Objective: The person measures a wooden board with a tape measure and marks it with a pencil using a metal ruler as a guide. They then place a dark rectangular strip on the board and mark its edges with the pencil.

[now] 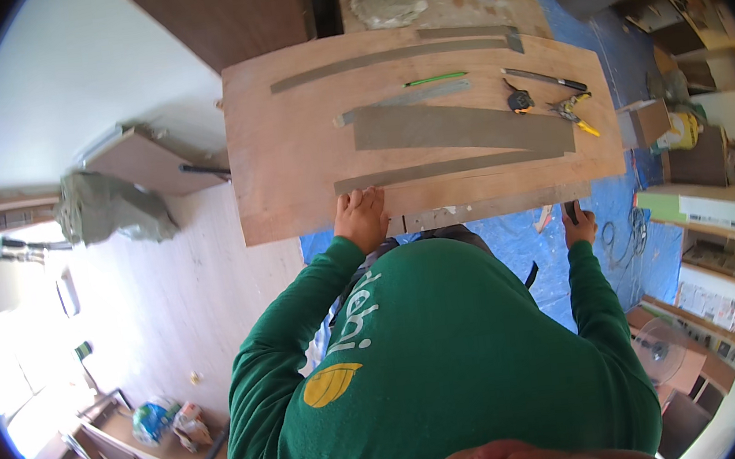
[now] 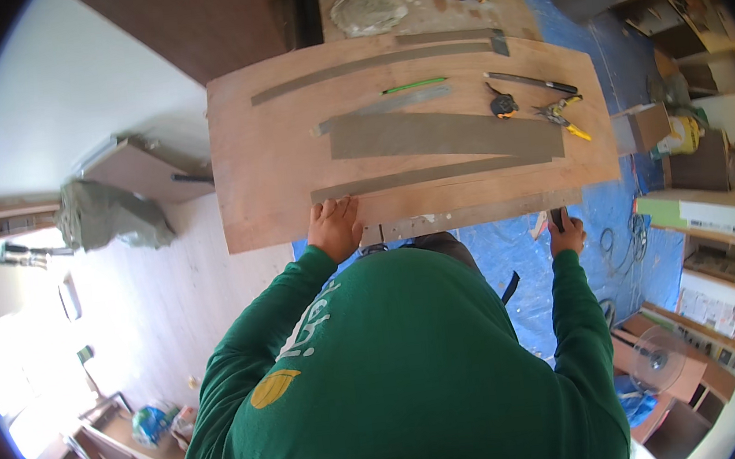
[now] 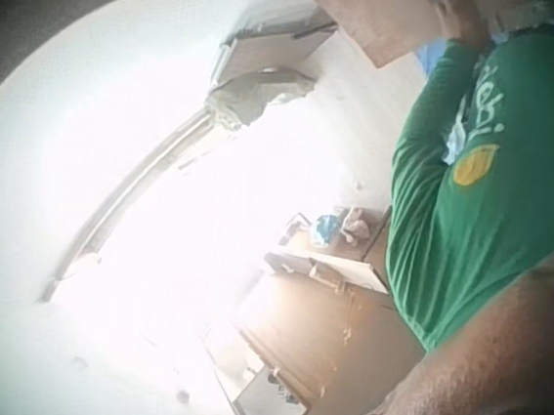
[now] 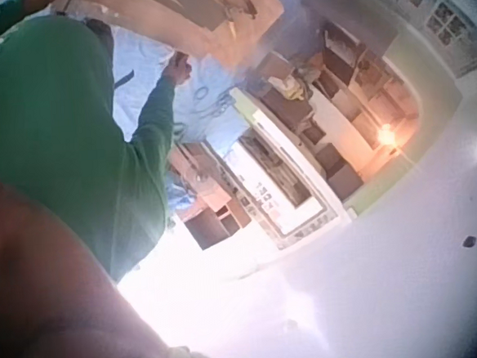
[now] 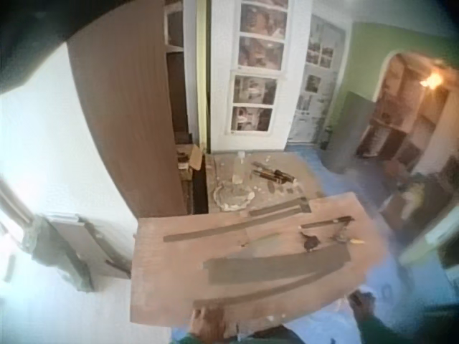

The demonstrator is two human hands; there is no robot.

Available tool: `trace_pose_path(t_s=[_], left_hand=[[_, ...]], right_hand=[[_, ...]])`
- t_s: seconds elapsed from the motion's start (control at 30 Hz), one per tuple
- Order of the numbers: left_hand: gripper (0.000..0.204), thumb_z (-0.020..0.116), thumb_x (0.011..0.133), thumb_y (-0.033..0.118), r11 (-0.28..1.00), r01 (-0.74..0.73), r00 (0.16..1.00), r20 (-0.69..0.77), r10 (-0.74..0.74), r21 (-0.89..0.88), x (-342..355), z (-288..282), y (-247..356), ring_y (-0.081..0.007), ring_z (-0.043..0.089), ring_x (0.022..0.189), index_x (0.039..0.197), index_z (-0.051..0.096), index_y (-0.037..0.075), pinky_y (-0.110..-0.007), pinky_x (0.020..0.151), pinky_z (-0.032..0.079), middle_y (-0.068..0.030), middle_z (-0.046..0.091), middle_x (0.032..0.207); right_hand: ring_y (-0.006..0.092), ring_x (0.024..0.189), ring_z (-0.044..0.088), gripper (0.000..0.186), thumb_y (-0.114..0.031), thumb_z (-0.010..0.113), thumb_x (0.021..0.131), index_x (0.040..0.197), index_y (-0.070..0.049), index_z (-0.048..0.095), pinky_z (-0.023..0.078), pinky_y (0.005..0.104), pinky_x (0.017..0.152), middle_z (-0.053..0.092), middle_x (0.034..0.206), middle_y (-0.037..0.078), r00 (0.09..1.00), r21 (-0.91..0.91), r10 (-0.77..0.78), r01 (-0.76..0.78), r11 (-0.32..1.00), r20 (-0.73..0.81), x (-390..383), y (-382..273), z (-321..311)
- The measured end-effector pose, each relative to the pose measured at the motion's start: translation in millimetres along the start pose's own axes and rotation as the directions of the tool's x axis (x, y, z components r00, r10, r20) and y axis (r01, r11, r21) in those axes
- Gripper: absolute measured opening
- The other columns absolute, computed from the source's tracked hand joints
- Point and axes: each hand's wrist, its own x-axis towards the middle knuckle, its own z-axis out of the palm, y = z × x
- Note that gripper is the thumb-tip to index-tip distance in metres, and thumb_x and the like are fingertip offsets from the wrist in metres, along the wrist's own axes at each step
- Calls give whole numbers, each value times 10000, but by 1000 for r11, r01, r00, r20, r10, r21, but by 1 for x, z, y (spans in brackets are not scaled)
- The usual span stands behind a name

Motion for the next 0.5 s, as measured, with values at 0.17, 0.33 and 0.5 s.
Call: trace_pose_path(t_s=[0.17,0.33,0.5], left_hand=[[467,643,904,260,993,-106,985,-129,112,52,52,17,-12,-299,511,1228,1306,604,27,-475,1029,402,-130,548,1424],[345,675,871,192,987,-162,985,-65,160,-20,63,2,-7,-320,530,1213,1173,608,40,-485,1009,418,-142,591,1290],[302,658,897,203,981,-66,993,86,83,-185,74,11,-13,-394,610,1109,1150,597,50,-501,920,481,-195,627,1224]], right_hand=[[383,1225,537,611,-428,782,827,1412,-324,640,451,545,1041,587,1334,83,960,3,223,-226,974,167,-89,20,19],[363,1273,500,612,-430,781,832,1420,-356,628,431,569,1036,570,1339,52,883,21,289,-319,948,370,-177,11,51],[385,1308,485,615,-424,782,838,1426,-353,615,415,582,1066,564,1359,69,831,34,372,-423,906,414,-187,-4,50]])
